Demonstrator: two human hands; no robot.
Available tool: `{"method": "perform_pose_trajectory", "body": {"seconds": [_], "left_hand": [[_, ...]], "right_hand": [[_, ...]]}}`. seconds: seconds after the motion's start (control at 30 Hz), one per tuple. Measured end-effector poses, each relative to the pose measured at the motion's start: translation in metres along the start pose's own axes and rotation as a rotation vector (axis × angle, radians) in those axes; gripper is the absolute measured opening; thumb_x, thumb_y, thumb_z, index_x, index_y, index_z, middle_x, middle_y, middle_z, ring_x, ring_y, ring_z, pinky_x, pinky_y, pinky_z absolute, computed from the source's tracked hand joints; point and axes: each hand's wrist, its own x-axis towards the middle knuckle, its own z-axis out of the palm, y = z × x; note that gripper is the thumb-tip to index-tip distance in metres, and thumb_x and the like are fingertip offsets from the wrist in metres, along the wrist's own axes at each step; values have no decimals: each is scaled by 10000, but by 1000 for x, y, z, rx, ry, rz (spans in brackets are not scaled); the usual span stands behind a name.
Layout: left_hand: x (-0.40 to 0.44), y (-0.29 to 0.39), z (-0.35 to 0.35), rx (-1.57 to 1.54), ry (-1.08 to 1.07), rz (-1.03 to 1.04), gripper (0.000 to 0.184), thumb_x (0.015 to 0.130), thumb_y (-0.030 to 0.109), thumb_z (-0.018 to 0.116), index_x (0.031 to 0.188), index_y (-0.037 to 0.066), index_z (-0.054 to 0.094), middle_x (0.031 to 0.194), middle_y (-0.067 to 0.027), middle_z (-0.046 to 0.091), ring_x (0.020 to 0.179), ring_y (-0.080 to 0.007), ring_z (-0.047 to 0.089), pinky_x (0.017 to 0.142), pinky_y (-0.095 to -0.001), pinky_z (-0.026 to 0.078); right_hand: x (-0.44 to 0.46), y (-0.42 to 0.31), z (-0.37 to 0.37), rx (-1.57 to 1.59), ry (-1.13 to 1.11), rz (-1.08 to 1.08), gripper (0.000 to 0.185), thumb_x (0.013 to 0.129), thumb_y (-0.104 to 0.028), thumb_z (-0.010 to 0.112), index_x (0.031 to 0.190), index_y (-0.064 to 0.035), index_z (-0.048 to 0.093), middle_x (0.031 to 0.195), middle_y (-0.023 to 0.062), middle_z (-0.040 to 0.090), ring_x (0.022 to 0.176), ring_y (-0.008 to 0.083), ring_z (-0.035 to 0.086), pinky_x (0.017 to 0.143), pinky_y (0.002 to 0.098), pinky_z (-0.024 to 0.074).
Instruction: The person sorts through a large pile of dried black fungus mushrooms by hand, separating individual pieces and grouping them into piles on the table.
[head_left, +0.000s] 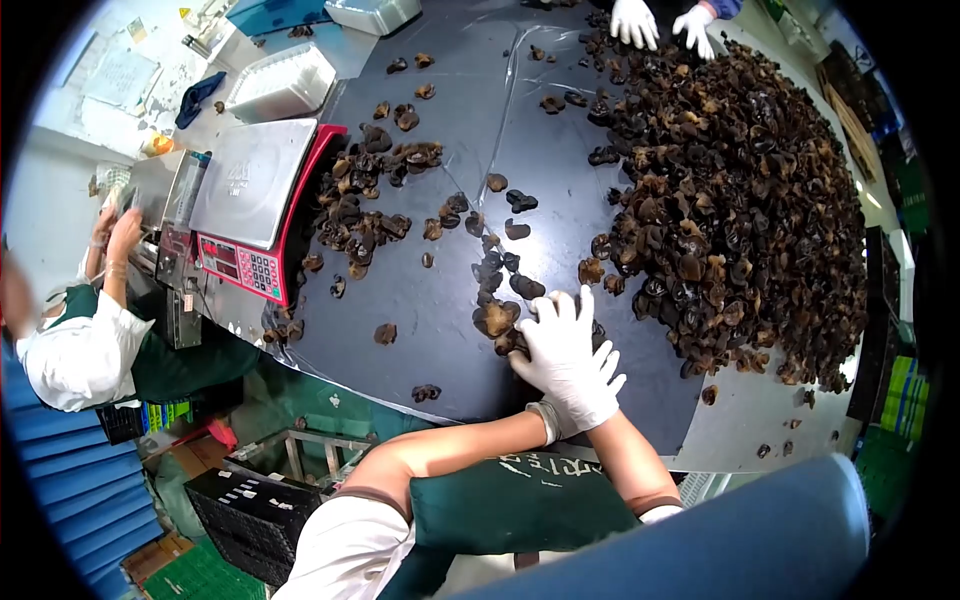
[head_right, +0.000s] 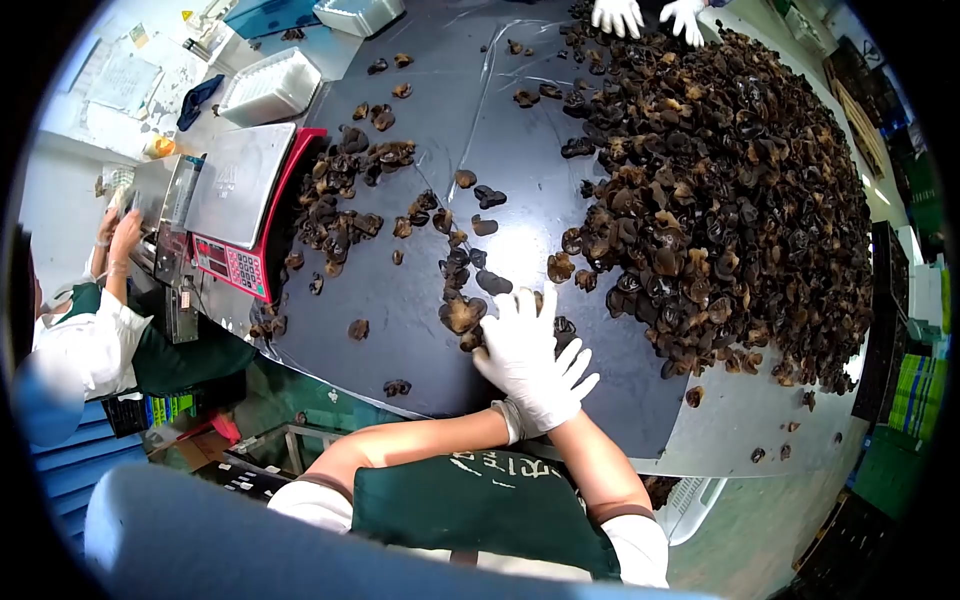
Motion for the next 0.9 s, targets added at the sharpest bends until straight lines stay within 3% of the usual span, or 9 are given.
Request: {"method": "perform_pose_trajectory", "body": {"seconds": [0.07, 0.27, 0.3, 0.37, 0.43, 0.47, 0.6, 0.8, 0.9], "left_hand": [[0, 23, -8, 1928, -474, 178, 671, 978, 530, 383, 1536, 164, 318, 1626, -191, 236, 1513, -384, 192, 1184, -650, 153], [1, 7, -20, 1749, -408, 157, 695, 967, 549, 411, 1542, 173, 311, 1624, -203, 233, 1509, -392, 196, 1183, -644, 158], [2, 2, -24, 1749, -408, 159, 695, 967, 549, 411, 1542, 173, 311, 1624, -203, 233, 1509, -392, 196, 1183, -644, 158], [8, -11, -33, 898, -157, -25, 617, 998, 425, 453, 1514, 106, 343, 1571, -135, 332, 1479, -338, 269, 1194, -577, 201], [15, 28, -21, 1276, -135, 18, 516, 963, 260, 502, 1426, 37, 443, 1455, -108, 450, 1406, -295, 369, 1171, -539, 270], [22, 83, -14, 2080, -235, 180, 464, 914, 156, 530, 1351, 2, 527, 1366, -115, 519, 1348, -279, 433, 1143, -534, 317], [35, 140, -66, 2127, 8, 328, 361, 874, 167, 545, 1191, 22, 640, 1301, -119, 563, 1278, -349, 471, 1092, -592, 341], [34, 239, -168, 2499, 309, -38, 348, 890, 222, 607, 1221, 117, 635, 1396, -128, 517, 1346, -403, 396, 1113, -649, 256], [35, 258, -191, 2496, 452, 4, 561, 807, 338, 687, 1335, 167, 599, 1493, -143, 435, 1417, -456, 293, 1151, -663, 174]], "right_hand": [[4, -8, 17, -50, -13, -50, 404, 653, -363, 809, 909, -66, 713, 1137, 116, 585, 1203, 345, 479, 1144, 669, 209], [4, -4, 30, 41, 193, -57, 220, 721, -242, 781, 864, -100, 693, 1037, 43, 614, 1115, 297, 531, 1102, 646, 297], [2, -3, 16, 174, 337, -98, 174, 712, -196, 762, 849, -116, 688, 986, 44, 623, 1062, 284, 543, 1065, 556, 365], [-10, 9, -15, 440, 373, -51, 149, 782, -115, 736, 927, -103, 703, 971, 68, 662, 968, 291, 620, 952, 443, 478], [-34, 29, -43, 667, 389, 141, 151, 836, -56, 689, 986, -66, 704, 968, 99, 682, 923, 292, 656, 878, 383, 517], [-49, 41, -53, 756, 363, 293, 158, 863, -29, 660, 1015, -43, 700, 970, 115, 689, 911, 290, 669, 850, 359, 526], [-119, 89, -69, 543, 385, 518, 77, 907, 1, 600, 967, 16, 648, 928, 116, 668, 866, 210, 640, 819, 306, 500], [-266, 121, -70, 716, -557, 683, 207, 759, -154, 632, 901, -48, 741, 867, 155, 725, 836, 306, 707, 793, 366, 546], [-297, 106, -81, 357, -894, 840, 282, 689, -236, 690, 931, -123, 780, 885, 162, 726, 828, 307, 713, 809, 370, 563]]}}
